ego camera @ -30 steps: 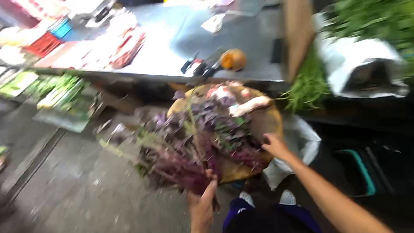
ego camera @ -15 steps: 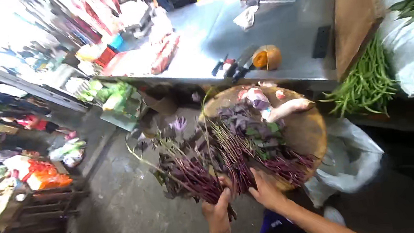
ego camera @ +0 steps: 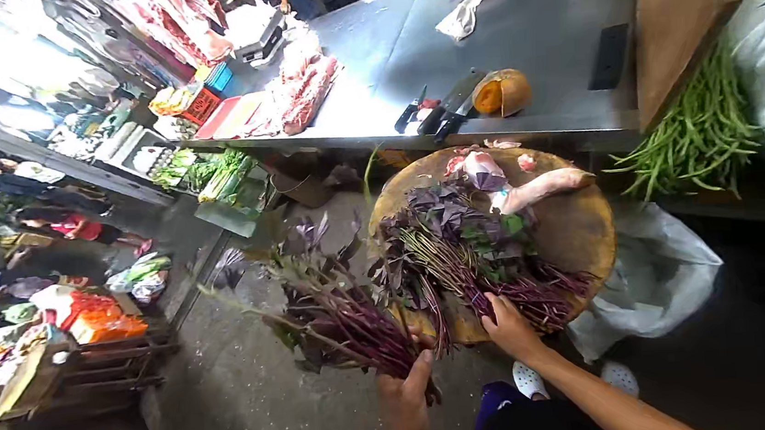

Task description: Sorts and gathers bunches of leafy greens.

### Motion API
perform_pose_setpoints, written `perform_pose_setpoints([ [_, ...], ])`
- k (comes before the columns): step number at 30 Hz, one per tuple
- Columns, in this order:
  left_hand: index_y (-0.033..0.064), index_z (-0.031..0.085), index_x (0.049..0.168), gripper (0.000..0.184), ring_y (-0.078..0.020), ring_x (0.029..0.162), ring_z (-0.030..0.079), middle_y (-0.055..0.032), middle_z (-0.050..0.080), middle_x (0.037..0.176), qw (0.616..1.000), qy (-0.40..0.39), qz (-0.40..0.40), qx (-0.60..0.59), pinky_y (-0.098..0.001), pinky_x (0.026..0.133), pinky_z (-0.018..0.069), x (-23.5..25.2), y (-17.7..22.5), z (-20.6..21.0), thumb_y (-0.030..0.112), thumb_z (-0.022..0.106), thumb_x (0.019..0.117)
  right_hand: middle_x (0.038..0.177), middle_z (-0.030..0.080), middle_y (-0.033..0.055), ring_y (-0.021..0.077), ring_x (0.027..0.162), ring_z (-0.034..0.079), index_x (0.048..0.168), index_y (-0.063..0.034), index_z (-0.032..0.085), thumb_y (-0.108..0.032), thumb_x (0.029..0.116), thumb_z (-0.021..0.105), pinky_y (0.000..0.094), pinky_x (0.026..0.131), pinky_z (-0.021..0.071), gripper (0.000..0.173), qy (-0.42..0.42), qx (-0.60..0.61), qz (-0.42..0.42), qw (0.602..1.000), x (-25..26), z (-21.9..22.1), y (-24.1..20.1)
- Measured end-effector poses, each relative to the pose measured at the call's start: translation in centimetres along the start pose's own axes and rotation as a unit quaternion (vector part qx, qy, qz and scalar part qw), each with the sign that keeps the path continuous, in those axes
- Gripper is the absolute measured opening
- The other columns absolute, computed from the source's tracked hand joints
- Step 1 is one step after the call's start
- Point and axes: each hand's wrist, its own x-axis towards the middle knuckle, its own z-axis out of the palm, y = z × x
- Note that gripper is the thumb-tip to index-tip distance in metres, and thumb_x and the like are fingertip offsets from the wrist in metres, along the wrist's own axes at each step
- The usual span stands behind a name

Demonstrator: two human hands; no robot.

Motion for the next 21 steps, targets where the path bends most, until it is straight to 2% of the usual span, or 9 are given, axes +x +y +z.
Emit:
perform_pose_setpoints([
  [2, -0.0036, 0.065, 0.112, 0.034, -0.0197, 0.094, 0.073, -0.0112, 0.075, 0.103, 1.000, -0.019, -0.021, -0.007, -0.0340, 0.085, 0.0613, 0.7, -0.7, 1.7, -0.001, 0.072, 0.0783, 0.148, 0.051, 0.0240, 0.0382, 0.138, 0.050, 0.149, 0.0000, 0.048, -0.021, 0.0988, 0.059, 0.0520, 0.116, 0.0395, 0.056, 0.005, 0.029, -0.002, 1.000, -1.6, -1.3, 0.0],
  [3, -0.0051, 0.064, 0.113, 0.037, -0.0198, 0.097, 0.072, -0.0118, 0.075, 0.105, 0.999, -0.028, -0.038, -0.016, -0.0344, 0.088, 0.0603, 1.0, -1.4, 2.6, -0.002, 0.072, 0.0770, 0.145, 0.055, 0.0225, 0.0353, 0.135, 0.053, 0.147, 0.0005, 0.051, -0.019, 0.0994, 0.058, 0.0503, 0.115, 0.0419, 0.052, 0.008, 0.077, -0.007, 0.997, -2.7, -2.4, -0.4],
  [6, -0.0083, 0.060, 0.117, 0.046, -0.0200, 0.101, 0.071, -0.0147, 0.073, 0.110, 0.990, -0.054, -0.120, -0.055, -0.0354, 0.091, 0.0590, 2.1, -4.8, 5.2, 0.003, 0.076, 0.0761, 0.124, 0.069, 0.0147, 0.0208, 0.108, 0.069, 0.135, 0.0002, 0.061, -0.019, 0.1025, 0.053, 0.0390, 0.096, 0.0567, 0.038, 0.001, 0.249, -0.031, 0.968, -5.8, -5.6, -1.5],
  [8, -0.0085, 0.062, 0.119, 0.043, -0.0184, 0.096, 0.071, -0.0145, 0.073, 0.109, 0.974, -0.071, -0.214, -0.025, -0.0350, 0.086, 0.0600, 2.9, -8.1, 6.8, 0.003, 0.075, 0.0794, 0.119, 0.070, 0.0126, 0.0167, 0.100, 0.071, 0.133, 0.0010, 0.060, -0.020, 0.1033, 0.052, 0.0349, 0.091, 0.0597, 0.038, -0.028, 0.327, -0.028, 0.944, -6.7, -6.7, -2.0],
  [10, -0.0074, 0.062, 0.120, 0.038, -0.0200, 0.089, 0.070, -0.0156, 0.071, 0.104, 0.946, -0.095, -0.310, 0.013, -0.0374, 0.081, 0.0594, 3.4, -11.8, 7.9, 0.005, 0.073, 0.0851, 0.117, 0.069, 0.0130, 0.0177, 0.100, 0.069, 0.137, 0.0011, 0.057, -0.023, 0.1025, 0.054, 0.0365, 0.091, 0.0574, 0.042, -0.064, 0.336, 0.008, 0.940, -6.5, -6.3, -1.7],
  [12, -0.0071, 0.061, 0.120, 0.036, -0.0208, 0.087, 0.069, -0.0165, 0.071, 0.099, 0.928, -0.100, -0.359, 0.022, -0.0383, 0.081, 0.0588, 2.8, -14.4, 8.4, 0.008, 0.074, 0.0890, 0.126, 0.066, 0.0169, 0.0211, 0.113, 0.065, 0.138, 0.0020, 0.056, -0.019, 0.1012, 0.059, 0.0399, 0.102, 0.0524, 0.042, -0.065, 0.312, 0.067, 0.945, -5.7, -5.1, -0.8],
  [15, -0.0077, 0.052, 0.132, 0.049, -0.0218, 0.097, 0.067, -0.0189, 0.068, 0.109, 0.928, -0.088, -0.362, 0.012, -0.0384, 0.089, 0.0569, 1.4, -15.3, 7.9, 0.011, 0.073, 0.0913, 0.119, 0.067, 0.0171, 0.0191, 0.108, 0.065, 0.130, 0.0050, 0.059, -0.008, 0.0988, 0.061, 0.0367, 0.097, 0.0532, 0.034, -0.022, 0.355, 0.112, 0.928, -5.2, -3.4, 0.5],
  [18, -0.0047, 0.045, 0.141, 0.061, -0.0241, 0.102, 0.064, -0.0206, 0.063, 0.118, 0.936, -0.037, -0.349, 0.016, -0.0405, 0.089, 0.0557, -0.4, -14.9, 6.7, 0.012, 0.074, 0.0895, 0.112, 0.069, 0.0142, 0.0160, 0.099, 0.068, 0.130, 0.0044, 0.059, -0.008, 0.0959, 0.065, 0.0334, 0.089, 0.0566, 0.036, -0.031, 0.387, 0.104, 0.916, -5.3, -3.6, 0.7],
  [21, -0.0050, 0.049, 0.137, 0.050, -0.0239, 0.101, 0.066, -0.0201, 0.064, 0.118, 0.936, -0.039, -0.349, 0.036, -0.0412, 0.085, 0.0586, -1.6, -13.7, 5.8, 0.014, 0.069, 0.0965, 0.108, 0.070, 0.0134, 0.0164, 0.094, 0.069, 0.129, 0.0042, 0.058, -0.008, 0.0943, 0.069, 0.0331, 0.085, 0.0589, 0.039, -0.054, 0.417, 0.098, 0.902, -5.1, -3.7, 0.9],
])
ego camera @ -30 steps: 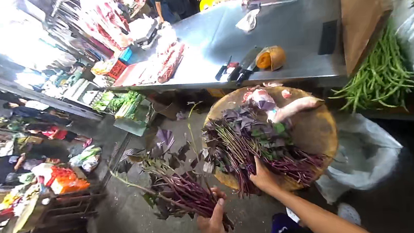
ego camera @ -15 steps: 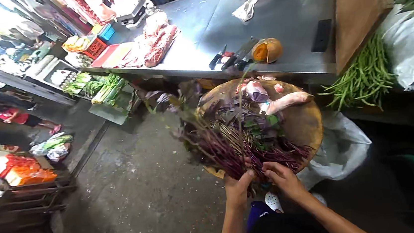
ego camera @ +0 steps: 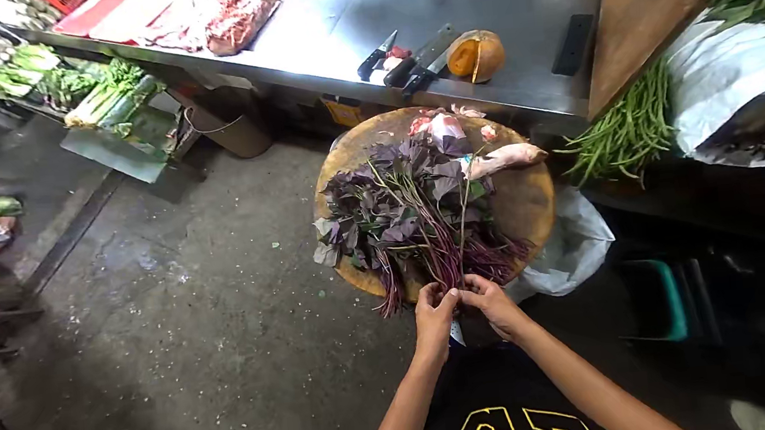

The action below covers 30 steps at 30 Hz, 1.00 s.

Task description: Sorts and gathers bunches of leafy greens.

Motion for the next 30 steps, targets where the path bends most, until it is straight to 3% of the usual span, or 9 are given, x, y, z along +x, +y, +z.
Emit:
perform_pose_setpoints([
  [2, -0.0047, 0.060, 0.129, 0.034, -0.0205, 0.103, 0.068, -0.0174, 0.068, 0.118, 0.996, -0.008, 0.054, 0.077, -0.0386, 0.090, 0.0581, -0.4, -0.1, -0.5, 0.015, 0.060, 0.1018, 0.108, 0.070, 0.0136, 0.0167, 0.094, 0.070, 0.130, 0.0043, 0.057, -0.007, 0.0939, 0.069, 0.0330, 0.085, 0.0592, 0.039, -0.005, -0.001, -0.011, 1.000, 0.2, 0.1, 0.1],
  [5, -0.0019, 0.066, 0.126, 0.031, -0.0175, 0.113, 0.065, -0.0146, 0.067, 0.122, 0.975, -0.018, 0.160, 0.155, -0.0356, 0.101, 0.0524, -0.8, 0.8, -0.6, 0.015, 0.054, 0.1036, 0.115, 0.070, 0.0116, 0.0140, 0.102, 0.069, 0.130, 0.0020, 0.060, -0.011, 0.0918, 0.072, 0.0306, 0.091, 0.0584, 0.042, 0.025, -0.065, -0.086, 0.994, -0.5, 0.8, -1.1],
  [10, -0.0020, 0.073, 0.107, 0.020, -0.0112, 0.103, 0.066, -0.0085, 0.069, 0.110, 0.933, -0.061, 0.336, 0.114, -0.0281, 0.093, 0.0556, -2.9, 6.2, 1.1, 0.007, 0.057, 0.1000, 0.122, 0.070, 0.0077, 0.0083, 0.114, 0.066, 0.126, -0.0012, 0.069, -0.019, 0.0922, 0.071, 0.0252, 0.099, 0.0548, 0.038, 0.099, -0.164, -0.275, 0.942, -4.6, 1.6, -7.2],
  [14, -0.0014, 0.073, 0.103, 0.014, -0.0075, 0.100, 0.066, -0.0052, 0.070, 0.106, 0.912, -0.117, 0.391, 0.038, -0.0253, 0.090, 0.0567, -4.3, 9.1, 2.6, 0.004, 0.061, 0.0972, 0.119, 0.069, 0.0059, 0.0068, 0.109, 0.066, 0.120, -0.0036, 0.073, -0.023, 0.0926, 0.071, 0.0200, 0.093, 0.0563, 0.034, 0.146, -0.225, -0.379, 0.886, -7.8, 1.8, -11.0],
  [16, -0.0047, 0.070, 0.110, 0.018, -0.0088, 0.098, 0.068, -0.0065, 0.072, 0.106, 0.924, -0.146, 0.350, -0.036, -0.0275, 0.091, 0.0579, -4.3, 9.3, 3.3, 0.002, 0.060, 0.0963, 0.119, 0.069, 0.0075, 0.0063, 0.106, 0.066, 0.120, -0.0026, 0.073, -0.022, 0.0925, 0.070, 0.0188, 0.090, 0.0565, 0.034, 0.169, -0.268, -0.404, 0.858, -8.3, 1.7, -11.7],
  [20, -0.0057, 0.044, 0.141, 0.045, -0.0194, 0.106, 0.068, -0.0157, 0.065, 0.123, 0.956, -0.199, 0.128, -0.172, -0.0374, 0.095, 0.0571, -2.9, 8.1, 4.0, -0.002, 0.049, 0.0962, 0.119, 0.070, 0.0121, 0.0147, 0.107, 0.067, 0.118, -0.0020, 0.075, -0.020, 0.0921, 0.070, 0.0281, 0.092, 0.0570, 0.032, 0.186, -0.379, -0.374, 0.826, -6.3, 0.8, -10.1],
  [25, 0.0001, 0.046, 0.139, 0.044, -0.0214, 0.098, 0.065, -0.0155, 0.063, 0.117, 0.973, -0.096, -0.080, -0.196, -0.0384, 0.083, 0.0565, -1.4, 4.3, 3.7, -0.003, 0.043, 0.0945, 0.120, 0.069, 0.0163, 0.0246, 0.112, 0.066, 0.123, -0.0013, 0.073, -0.016, 0.0970, 0.066, 0.0391, 0.100, 0.0540, 0.031, 0.110, -0.411, -0.211, 0.880, -4.3, 0.1, -5.5],
  [28, 0.0014, 0.047, 0.135, 0.034, -0.0228, 0.096, 0.066, -0.0153, 0.065, 0.109, 0.967, -0.075, -0.113, -0.215, -0.0407, 0.084, 0.0559, -0.7, 1.9, 3.1, 0.013, 0.048, 0.1027, 0.115, 0.071, 0.0120, 0.0206, 0.110, 0.066, 0.113, -0.0030, 0.076, -0.019, 0.0992, 0.064, 0.0387, 0.101, 0.0525, 0.024, 0.076, -0.379, -0.136, 0.912, -4.1, -0.2, -4.3],
  [30, -0.0008, 0.049, 0.134, 0.035, -0.0242, 0.097, 0.067, -0.0167, 0.067, 0.108, 0.968, -0.072, -0.107, -0.215, -0.0421, 0.087, 0.0564, -0.4, 1.3, 2.8, 0.019, 0.052, 0.1054, 0.115, 0.071, 0.0108, 0.0179, 0.106, 0.067, 0.115, -0.0026, 0.074, -0.021, 0.1024, 0.059, 0.0376, 0.097, 0.0539, 0.027, 0.070, -0.344, -0.098, 0.931, -4.1, -0.3, -4.2],
])
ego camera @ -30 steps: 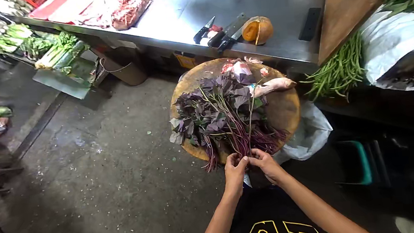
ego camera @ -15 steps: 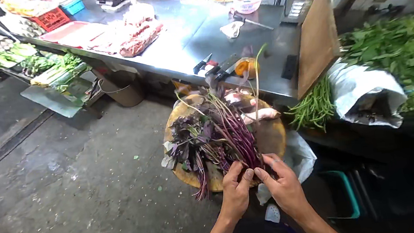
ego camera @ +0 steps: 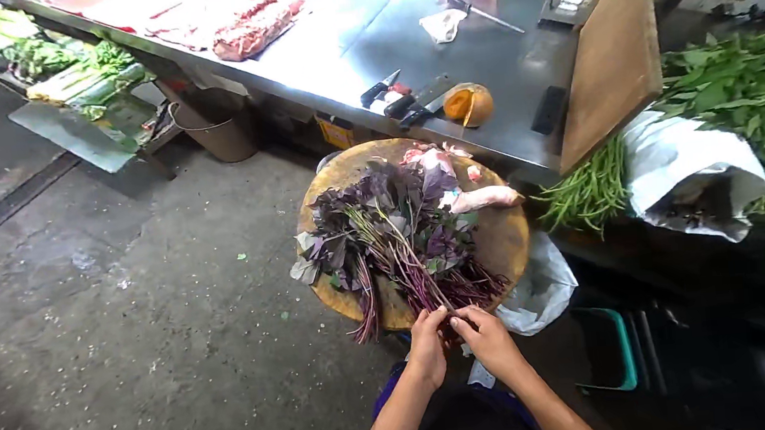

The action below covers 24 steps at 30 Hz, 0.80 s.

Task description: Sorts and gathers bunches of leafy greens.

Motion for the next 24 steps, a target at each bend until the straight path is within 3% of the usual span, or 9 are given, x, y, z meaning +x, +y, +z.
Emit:
perform_pose_setpoints([
  [3, -0.0018, 0.048, 0.132, 0.033, -0.0255, 0.094, 0.069, -0.0173, 0.068, 0.105, 1.000, -0.010, 0.008, -0.006, -0.0438, 0.086, 0.0576, 0.2, 0.1, -0.2, 0.016, 0.054, 0.1047, 0.098, 0.072, 0.0083, 0.0138, 0.074, 0.068, 0.124, -0.0020, 0.067, -0.023, 0.1080, 0.047, 0.0328, 0.069, 0.0580, 0.033, 0.033, 0.056, 0.035, 0.997, -0.1, -0.3, -0.3],
  [6, -0.0004, 0.048, 0.122, 0.021, -0.0248, 0.079, 0.070, -0.0148, 0.067, 0.090, 0.999, -0.002, 0.003, -0.038, -0.0409, 0.076, 0.0598, 0.3, 0.4, -0.2, 0.009, 0.049, 0.1041, 0.098, 0.072, 0.0084, 0.0124, 0.066, 0.066, 0.128, 0.0020, 0.063, -0.019, 0.1088, 0.042, 0.0282, 0.059, 0.0571, 0.035, 0.110, 0.155, 0.006, 0.982, -0.1, -1.8, -0.5],
  [8, 0.0020, 0.049, 0.116, 0.015, -0.0224, 0.073, 0.068, -0.0119, 0.066, 0.083, 0.999, 0.004, -0.001, -0.046, -0.0381, 0.071, 0.0595, 0.2, 0.4, -0.3, 0.010, 0.047, 0.1043, 0.100, 0.071, 0.0090, 0.0130, 0.068, 0.067, 0.128, 0.0044, 0.061, -0.017, 0.1085, 0.041, 0.0276, 0.061, 0.0585, 0.035, 0.149, 0.231, -0.031, 0.961, -0.2, -3.5, -1.2],
  [12, 0.0027, 0.051, 0.117, 0.018, -0.0194, 0.073, 0.067, -0.0096, 0.066, 0.083, 1.000, -0.001, 0.011, -0.023, -0.0370, 0.069, 0.0596, 0.1, 0.0, -0.8, 0.013, 0.044, 0.1050, 0.102, 0.072, 0.0076, 0.0117, 0.075, 0.068, 0.127, 0.0057, 0.060, -0.015, 0.1085, 0.041, 0.0290, 0.068, 0.0606, 0.034, 0.213, 0.276, -0.108, 0.931, -1.9, -8.4, -5.2],
  [14, 0.0072, 0.056, 0.104, 0.020, -0.0160, 0.067, 0.067, -0.0048, 0.067, 0.077, 1.000, -0.009, 0.017, 0.002, -0.0348, 0.065, 0.0598, -0.2, -0.1, 0.0, 0.016, 0.038, 0.1073, 0.105, 0.072, 0.0078, 0.0100, 0.078, 0.068, 0.127, 0.0058, 0.061, -0.015, 0.1085, 0.042, 0.0284, 0.072, 0.0603, 0.034, 0.251, 0.261, -0.142, 0.921, -3.1, -10.9, -7.1],
  [16, 0.0153, 0.059, 0.086, 0.035, -0.0128, 0.064, 0.068, 0.0017, 0.068, 0.069, 0.999, -0.024, 0.013, 0.029, -0.0337, 0.064, 0.0597, -0.2, -0.1, 0.6, 0.019, 0.033, 0.1080, 0.110, 0.070, 0.0095, 0.0105, 0.082, 0.067, 0.123, 0.0057, 0.063, -0.015, 0.1080, 0.042, 0.0290, 0.075, 0.0592, 0.033, 0.279, 0.229, -0.178, 0.915, -3.7, -12.7, -8.1],
  [19, 0.0196, 0.056, 0.083, 0.036, -0.0114, 0.068, 0.067, 0.0051, 0.066, 0.070, 0.996, -0.051, 0.027, 0.064, -0.0345, 0.069, 0.0590, 0.9, -0.3, 0.4, 0.024, 0.030, 0.1084, 0.122, 0.066, 0.0153, 0.0167, 0.104, 0.065, 0.114, 0.0038, 0.071, -0.016, 0.1055, 0.049, 0.0330, 0.090, 0.0560, 0.031, 0.316, 0.130, -0.234, 0.910, -2.5, -13.6, -8.5],
  [21, 0.0202, 0.055, 0.082, 0.040, -0.0109, 0.069, 0.067, 0.0052, 0.066, 0.070, 0.996, -0.068, 0.029, 0.060, -0.0335, 0.071, 0.0587, 1.0, -0.4, 0.6, 0.027, 0.028, 0.1093, 0.125, 0.065, 0.0166, 0.0221, 0.114, 0.063, 0.118, 0.0009, 0.071, -0.021, 0.1048, 0.052, 0.0384, 0.099, 0.0526, 0.032, 0.288, 0.088, -0.213, 0.930, -1.0, -12.6, -8.0],
  [24, 0.0178, 0.054, 0.085, 0.037, -0.0128, 0.069, 0.067, 0.0025, 0.065, 0.071, 0.996, -0.077, 0.016, 0.048, -0.0352, 0.072, 0.0591, 1.2, -0.5, 1.1, 0.029, 0.029, 0.1103, 0.109, 0.069, 0.0191, 0.0271, 0.090, 0.069, 0.135, -0.0018, 0.061, -0.022, 0.1063, 0.051, 0.0460, 0.085, 0.0575, 0.036, 0.162, 0.075, -0.118, 0.977, 0.8, -9.0, -6.6],
])
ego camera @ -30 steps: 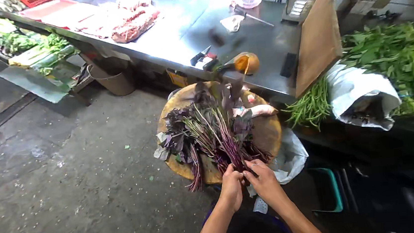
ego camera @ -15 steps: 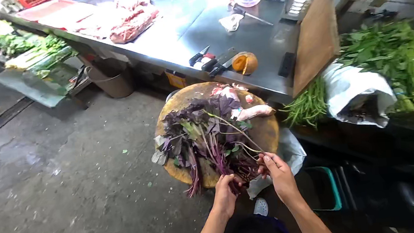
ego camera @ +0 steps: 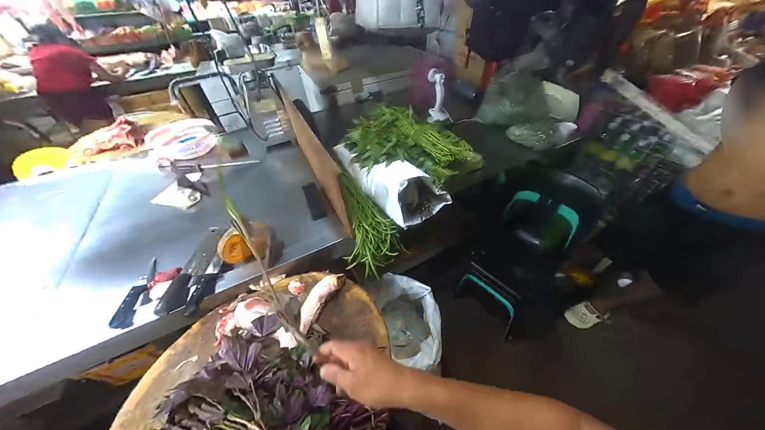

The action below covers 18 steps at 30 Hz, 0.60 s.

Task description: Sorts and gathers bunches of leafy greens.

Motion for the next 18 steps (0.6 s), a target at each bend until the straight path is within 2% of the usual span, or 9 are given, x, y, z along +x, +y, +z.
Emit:
perform_pose_setpoints([
  [1, 0.0172, 0.053, 0.088, 0.034, -0.0129, 0.069, 0.067, 0.0020, 0.065, 0.071, 1.000, 0.002, 0.003, 0.001, -0.0353, 0.071, 0.0597, 0.2, -0.1, 0.0, 0.029, 0.031, 0.1106, 0.103, 0.069, 0.0203, 0.0298, 0.083, 0.069, 0.136, -0.0025, 0.059, -0.021, 0.1068, 0.051, 0.0491, 0.080, 0.0581, 0.036, -0.044, 0.004, 0.030, 0.999, -0.4, 1.4, 1.0],
  [2, 0.0163, 0.054, 0.092, 0.031, -0.0123, 0.069, 0.067, 0.0018, 0.065, 0.072, 1.000, 0.006, 0.011, 0.006, -0.0349, 0.070, 0.0603, 0.3, -0.2, 0.0, 0.028, 0.032, 0.1106, 0.104, 0.069, 0.0215, 0.0325, 0.083, 0.070, 0.136, -0.0029, 0.059, -0.021, 0.1067, 0.051, 0.0523, 0.080, 0.0575, 0.035, -0.083, 0.000, 0.053, 0.995, -1.1, 2.9, 2.3],
  [5, 0.0133, 0.052, 0.114, 0.023, -0.0098, 0.083, 0.068, 0.0015, 0.067, 0.090, 0.999, -0.005, 0.037, 0.023, -0.0347, 0.077, 0.0600, 0.6, -0.4, -0.8, 0.022, 0.031, 0.1087, 0.120, 0.069, 0.0232, 0.0361, 0.112, 0.067, 0.130, -0.0003, 0.064, -0.023, 0.1069, 0.051, 0.0563, 0.101, 0.0495, 0.035, -0.152, -0.022, 0.090, 0.984, -3.3, 6.3, 5.5],
  [8, 0.0156, 0.059, 0.112, 0.033, -0.0078, 0.087, 0.070, 0.0041, 0.072, 0.093, 0.998, -0.025, 0.054, 0.004, -0.0326, 0.079, 0.0602, -0.4, -0.1, -1.0, 0.029, 0.029, 0.1093, 0.115, 0.068, 0.0247, 0.0364, 0.110, 0.066, 0.126, 0.0028, 0.065, -0.027, 0.1073, 0.050, 0.0549, 0.100, 0.0484, 0.038, -0.174, -0.018, 0.134, 0.975, -4.1, 6.8, 6.5],
  [10, 0.0152, 0.055, 0.120, 0.041, -0.0093, 0.096, 0.069, 0.0028, 0.071, 0.102, 0.996, -0.057, 0.073, -0.007, -0.0354, 0.087, 0.0594, -1.2, 0.4, -1.6, 0.038, 0.022, 0.1104, 0.115, 0.069, 0.0239, 0.0358, 0.111, 0.066, 0.126, 0.0021, 0.066, -0.026, 0.1067, 0.051, 0.0551, 0.100, 0.0483, 0.037, -0.202, -0.029, 0.137, 0.969, -4.1, 6.8, 6.9],
  [12, 0.0138, 0.054, 0.122, 0.048, -0.0110, 0.095, 0.070, 0.0007, 0.072, 0.102, 0.997, -0.051, 0.066, 0.002, -0.0374, 0.085, 0.0600, -1.5, 0.7, -1.9, 0.043, 0.018, 0.1105, 0.118, 0.069, 0.0239, 0.0362, 0.115, 0.065, 0.126, 0.0018, 0.066, -0.026, 0.1070, 0.051, 0.0561, 0.104, 0.0466, 0.037, -0.224, -0.038, 0.125, 0.966, -4.2, 6.9, 7.4],
  [16, 0.0114, 0.054, 0.119, 0.036, -0.0170, 0.087, 0.072, -0.0046, 0.072, 0.096, 0.998, -0.027, 0.015, 0.057, -0.0415, 0.078, 0.0617, -0.8, 1.1, -3.4, 0.037, 0.030, 0.1112, 0.116, 0.067, 0.0262, 0.0371, 0.111, 0.064, 0.124, 0.0048, 0.066, -0.031, 0.1093, 0.046, 0.0565, 0.100, 0.0466, 0.043, -0.240, -0.006, 0.127, 0.962, -4.5, 7.2, 7.5],
  [18, 0.0089, 0.050, 0.125, 0.029, -0.0182, 0.083, 0.072, -0.0064, 0.071, 0.095, 0.996, -0.012, 0.014, 0.084, -0.0413, 0.074, 0.0622, -0.5, 1.3, -4.0, 0.031, 0.039, 0.1099, 0.122, 0.067, 0.0254, 0.0363, 0.118, 0.063, 0.127, 0.0035, 0.065, -0.032, 0.1066, 0.054, 0.0559, 0.105, 0.0456, 0.042, -0.241, 0.007, 0.132, 0.962, -4.7, 7.3, 7.8],
])
